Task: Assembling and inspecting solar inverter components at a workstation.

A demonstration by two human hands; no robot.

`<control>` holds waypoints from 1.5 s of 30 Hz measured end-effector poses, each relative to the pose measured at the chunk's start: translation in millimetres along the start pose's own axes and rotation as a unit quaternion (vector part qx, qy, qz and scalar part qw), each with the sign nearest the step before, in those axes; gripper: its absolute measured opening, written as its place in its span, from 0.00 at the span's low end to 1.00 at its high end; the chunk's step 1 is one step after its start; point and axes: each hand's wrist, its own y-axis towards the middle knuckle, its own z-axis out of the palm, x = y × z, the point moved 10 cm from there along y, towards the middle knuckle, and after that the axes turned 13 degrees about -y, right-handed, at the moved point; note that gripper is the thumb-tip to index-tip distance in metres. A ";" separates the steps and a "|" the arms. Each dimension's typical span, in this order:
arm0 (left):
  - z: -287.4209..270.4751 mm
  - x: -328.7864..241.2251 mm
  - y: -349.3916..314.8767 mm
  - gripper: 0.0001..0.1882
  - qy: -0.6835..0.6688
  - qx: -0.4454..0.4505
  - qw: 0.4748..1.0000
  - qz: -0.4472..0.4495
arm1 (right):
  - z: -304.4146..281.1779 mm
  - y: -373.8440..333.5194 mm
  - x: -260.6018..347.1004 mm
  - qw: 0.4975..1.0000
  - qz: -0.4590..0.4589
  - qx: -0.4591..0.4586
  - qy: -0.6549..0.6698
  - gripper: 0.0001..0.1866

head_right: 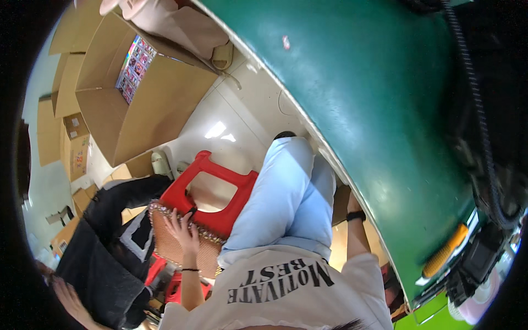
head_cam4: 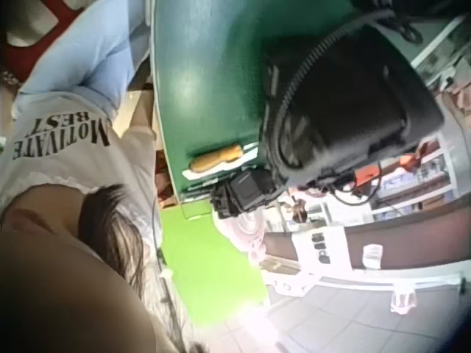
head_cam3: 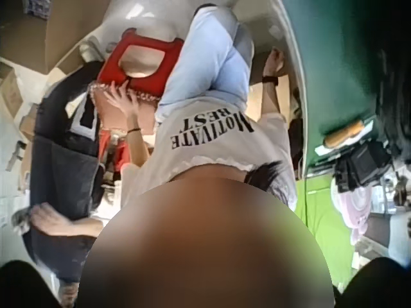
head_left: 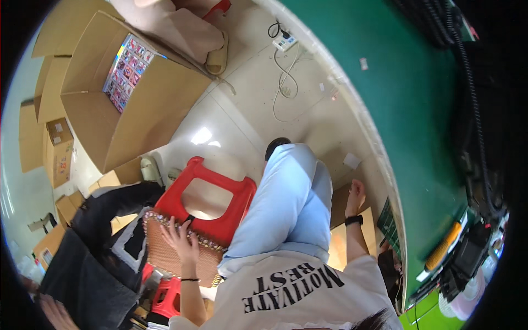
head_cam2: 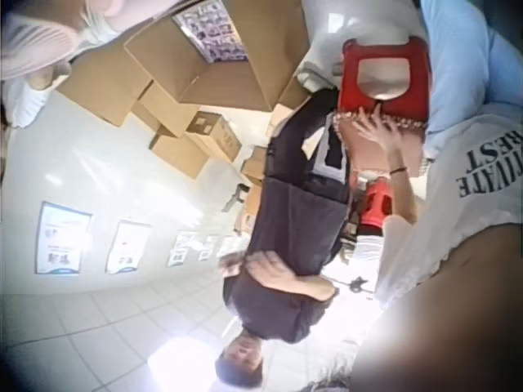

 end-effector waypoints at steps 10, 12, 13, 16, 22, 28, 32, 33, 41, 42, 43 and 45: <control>-20.1 -20.1 15.6 0.19 -0.013 -0.080 0.996 -0.032 | 148.0 167.1 -175.5 0.968 0.050 0.191 -0.156 0.26; -28.7 -26.7 23.2 0.17 -0.023 -0.100 0.994 -0.037 | 153.2 167.5 -124.5 0.929 -0.135 0.152 -0.310 0.27; -33.5 -26.8 24.3 0.17 -0.024 -0.096 0.994 -0.053 | 147.8 159.7 -123.5 0.922 -0.129 0.152 -0.331 0.26; -45.2 -33.7 40.1 0.18 -0.036 -0.098 0.992 -0.064 | 135.5 155.3 -109.3 0.929 -0.104 0.140 -0.325 0.25; -53.5 -43.1 42.9 0.17 -0.048 -0.131 0.989 -0.056 | 135.9 166.8 -103.8 0.938 -0.104 0.127 -0.306 0.24; -54.9 -41.3 42.4 0.16 -0.081 -0.157 0.983 -0.051 | 153.8 182.3 -87.8 0.952 -0.111 0.100 -0.268 0.22; -46.0 -30.6 43.4 0.15 -0.081 -0.178 0.980 -0.046 | 158.8 186.5 -93.6 0.963 -0.107 0.073 -0.237 0.21; -43.1 -29.8 41.9 0.15 -0.081 -0.185 0.979 -0.032 | 158.6 188.5 -95.8 0.966 -0.110 0.062 -0.226 0.21; -32.5 -8.5 42.2 0.07 -0.090 -0.199 0.975 -0.035 | 71.2 130.0 1.2 0.979 -0.169 -0.104 0.044 0.18; -27.6 -8.8 42.4 0.06 -0.101 -0.178 0.979 -0.025 | 65.2 99.6 17.9 0.971 -0.163 -0.032 -0.174 0.17; -18.2 -14.2 40.4 0.06 -0.096 -0.136 0.986 0.010 | 47.8 63.3 57.3 0.953 -0.217 -0.074 -0.196 0.16; 2.5 -24.1 35.9 0.12 -0.074 -0.006 0.995 0.061 | 18.9 -6.6 117.2 0.948 -0.249 -0.011 -0.196 0.16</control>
